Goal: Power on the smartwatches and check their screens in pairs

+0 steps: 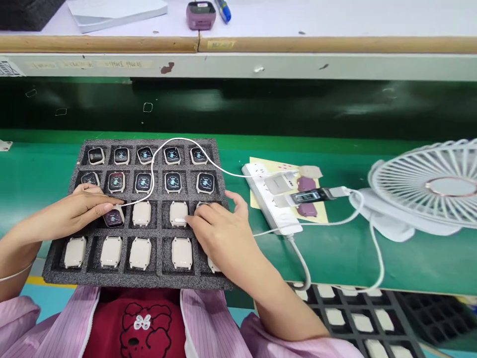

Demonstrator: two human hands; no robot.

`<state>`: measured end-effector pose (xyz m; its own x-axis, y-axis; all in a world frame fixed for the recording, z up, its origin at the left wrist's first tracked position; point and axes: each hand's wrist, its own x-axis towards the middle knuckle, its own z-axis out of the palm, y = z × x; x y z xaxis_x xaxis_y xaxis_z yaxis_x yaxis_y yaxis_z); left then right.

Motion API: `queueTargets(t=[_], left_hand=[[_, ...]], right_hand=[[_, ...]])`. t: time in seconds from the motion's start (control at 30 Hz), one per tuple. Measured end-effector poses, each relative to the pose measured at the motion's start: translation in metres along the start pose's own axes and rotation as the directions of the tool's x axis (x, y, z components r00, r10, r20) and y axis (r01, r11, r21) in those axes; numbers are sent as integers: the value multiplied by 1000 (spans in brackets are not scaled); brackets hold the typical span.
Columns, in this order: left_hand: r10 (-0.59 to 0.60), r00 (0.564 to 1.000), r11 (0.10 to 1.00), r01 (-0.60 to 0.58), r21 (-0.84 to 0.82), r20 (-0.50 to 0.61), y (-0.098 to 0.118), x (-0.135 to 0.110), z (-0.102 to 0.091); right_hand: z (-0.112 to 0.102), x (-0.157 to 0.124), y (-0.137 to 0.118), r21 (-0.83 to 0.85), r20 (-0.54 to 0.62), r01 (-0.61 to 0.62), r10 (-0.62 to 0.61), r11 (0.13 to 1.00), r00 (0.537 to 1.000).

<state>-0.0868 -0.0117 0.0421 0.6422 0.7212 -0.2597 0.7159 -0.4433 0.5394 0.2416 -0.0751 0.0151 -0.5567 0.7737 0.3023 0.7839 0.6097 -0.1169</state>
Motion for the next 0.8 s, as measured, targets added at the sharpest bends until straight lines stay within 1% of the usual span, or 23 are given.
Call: queueTargets(t=[0.07, 0.17, 0.23, 0.33, 0.43, 0.57, 0.67, 0.8], left_hand=[[11, 1000, 1000, -11, -7, -1, -1, 0, 1], [6, 1000, 1000, -6, -20, -3, -3, 1, 3], [-5, 1000, 1000, 5, -25, 0, -3, 1, 4], [-22, 1000, 999, 22, -32, -2, -1, 0, 9], [-32, 999, 999, 30, -45, -42, -1, -2, 15], [-50, 993, 997, 43, -66, -105, -4, -4, 21], [-44, 995, 995, 36, -89, -91, -9, -3, 20], [-33, 998, 993, 27, -114, -53, -14, 3, 14]], right_hand=[[0, 1, -1, 32, -6, 13, -13, 999, 1000], [0, 3, 2, 76, -56, -31, 35, 997, 998], [3, 7, 4, 27, -34, -48, 49, 998, 998], [11, 15, 8, -67, 39, -47, 50, 997, 998], [20, 21, 10, -58, 64, -59, 63, 997, 996], [26, 21, 8, -21, 20, -111, 111, 994, 994], [27, 18, 8, 26, 6, -152, 152, 988, 988], [29, 20, 10, 50, 28, -181, 180, 982, 983]])
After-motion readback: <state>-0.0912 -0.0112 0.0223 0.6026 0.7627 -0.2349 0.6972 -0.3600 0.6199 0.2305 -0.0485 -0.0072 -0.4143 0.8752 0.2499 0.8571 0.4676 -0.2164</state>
